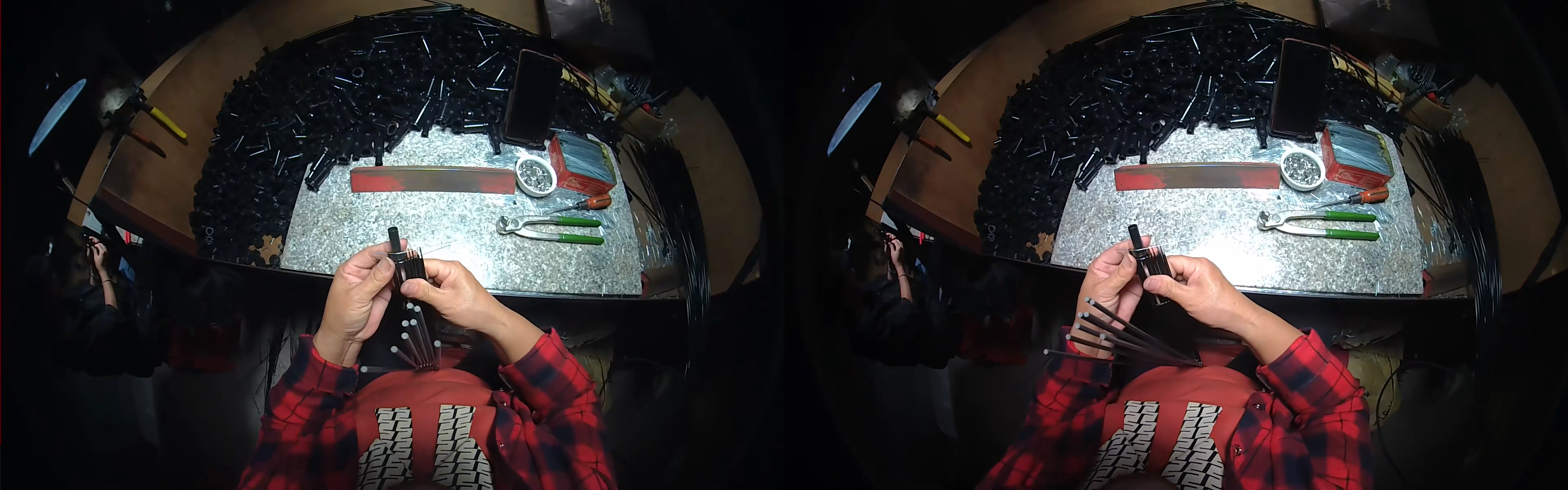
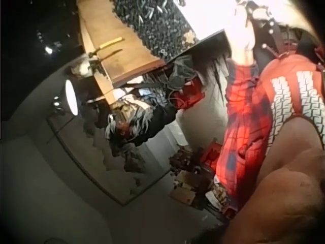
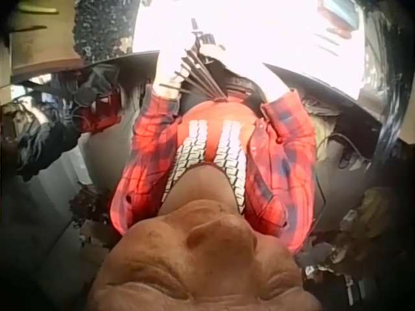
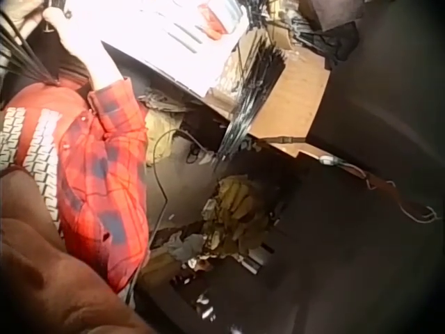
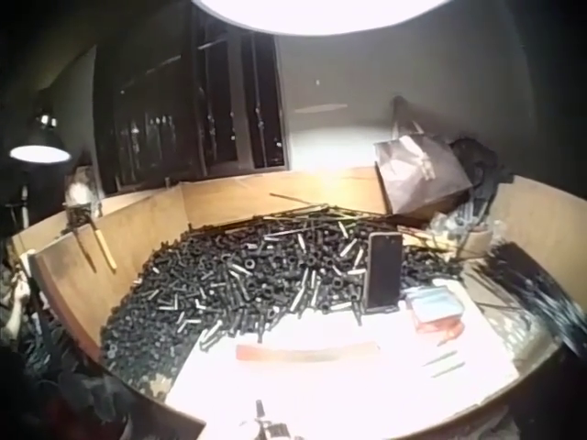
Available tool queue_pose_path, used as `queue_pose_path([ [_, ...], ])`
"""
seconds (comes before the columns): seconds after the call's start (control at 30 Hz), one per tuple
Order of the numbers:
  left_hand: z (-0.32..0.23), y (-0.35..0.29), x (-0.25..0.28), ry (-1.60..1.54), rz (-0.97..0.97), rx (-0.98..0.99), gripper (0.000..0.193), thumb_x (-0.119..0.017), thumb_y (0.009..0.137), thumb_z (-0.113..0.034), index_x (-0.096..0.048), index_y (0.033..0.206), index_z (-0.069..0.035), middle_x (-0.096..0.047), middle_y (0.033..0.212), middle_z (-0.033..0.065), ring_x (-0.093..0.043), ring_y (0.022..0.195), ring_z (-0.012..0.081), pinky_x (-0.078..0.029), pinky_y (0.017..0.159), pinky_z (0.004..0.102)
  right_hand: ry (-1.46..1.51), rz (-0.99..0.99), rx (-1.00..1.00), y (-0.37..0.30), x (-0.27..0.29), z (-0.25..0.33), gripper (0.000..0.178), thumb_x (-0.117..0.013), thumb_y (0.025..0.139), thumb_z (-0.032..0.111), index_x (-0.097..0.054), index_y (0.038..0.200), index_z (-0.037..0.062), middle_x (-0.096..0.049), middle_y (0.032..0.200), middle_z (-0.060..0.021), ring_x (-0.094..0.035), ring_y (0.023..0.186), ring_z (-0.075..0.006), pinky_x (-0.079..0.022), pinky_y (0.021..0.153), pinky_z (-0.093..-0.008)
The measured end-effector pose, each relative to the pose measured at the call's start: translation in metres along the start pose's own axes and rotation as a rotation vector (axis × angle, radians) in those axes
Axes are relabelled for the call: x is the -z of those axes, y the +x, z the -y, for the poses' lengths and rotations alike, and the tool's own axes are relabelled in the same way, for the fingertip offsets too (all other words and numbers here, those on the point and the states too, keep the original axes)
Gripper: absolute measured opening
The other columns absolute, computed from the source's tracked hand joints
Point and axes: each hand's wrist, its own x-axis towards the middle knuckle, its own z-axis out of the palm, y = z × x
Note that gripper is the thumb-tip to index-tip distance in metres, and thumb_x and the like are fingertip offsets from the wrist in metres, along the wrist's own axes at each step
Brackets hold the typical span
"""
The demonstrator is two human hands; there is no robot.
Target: Assembling bundles of black wires by aligning them in a jig, measuring lengths, and crimping components onto them.
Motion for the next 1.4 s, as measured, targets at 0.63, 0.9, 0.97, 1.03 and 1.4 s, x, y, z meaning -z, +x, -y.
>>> queue_pose_path([
  [0.63,0.01,-0.008,-0.016,0.051,-0.094,-0.073,0.03,-0.05,0.099,-0.019,-0.058,0.113,0.005,-0.062,0.114,0.014,-0.058,0.106,0.0185,-0.041,0.099,0.0322,-0.101,-0.065,-0.016,-0.002,-0.008,0.004,0.024,-0.06,0.095,0.024,-0.064,0.089,0.0018,-0.059,0.078,0.0051,-0.05,0.073,-0.0028,-0.043,0.066,-0.0218],
  [0.9,0.01,-0.008,-0.025,0.064,-0.085,-0.116,0.033,-0.046,0.101,-0.021,-0.058,0.114,0.006,-0.062,0.114,0.0146,-0.057,0.107,0.0192,-0.04,0.1,0.0332,-0.075,-0.044,-0.006,-0.008,-0.005,0.009,0.024,-0.058,0.096,0.024,-0.064,0.091,0.0016,-0.061,0.08,0.004,-0.051,0.075,-0.003,-0.044,0.068,-0.0226],
  [0.97,0.011,-0.009,-0.025,0.041,-0.052,-0.097,0.034,-0.044,0.102,-0.023,-0.058,0.115,0.006,-0.062,0.114,0.0148,-0.057,0.108,0.0193,-0.04,0.1,0.0336,-0.075,-0.045,0.015,-0.007,-0.004,0.009,0.024,-0.058,0.096,0.024,-0.064,0.091,0.0014,-0.061,0.081,0.004,-0.051,0.075,-0.0031,-0.044,0.068,-0.0227],
  [1.03,0.012,-0.009,-0.024,0.05,-0.053,-0.094,0.035,-0.044,0.102,-0.023,-0.058,0.115,0.006,-0.062,0.115,0.0152,-0.057,0.108,0.0196,-0.04,0.101,0.0338,-0.075,-0.046,0.038,-0.006,-0.004,0.008,0.025,-0.058,0.096,0.025,-0.065,0.092,0.0012,-0.061,0.081,0.004,-0.051,0.076,-0.0033,-0.044,0.068,-0.0228],
  [1.4,0.015,-0.006,-0.033,0.119,-0.11,-0.119,0.037,-0.044,0.102,-0.025,-0.057,0.117,0.006,-0.06,0.119,0.0182,-0.055,0.112,0.0216,-0.038,0.103,0.0362,-0.092,-0.125,0.076,-0.006,-0.007,0.008,0.023,-0.063,0.093,0.024,-0.067,0.086,0.0023,-0.048,0.065,0.0071,-0.039,0.06,-0.0027,-0.034,0.052,-0.0224],
])
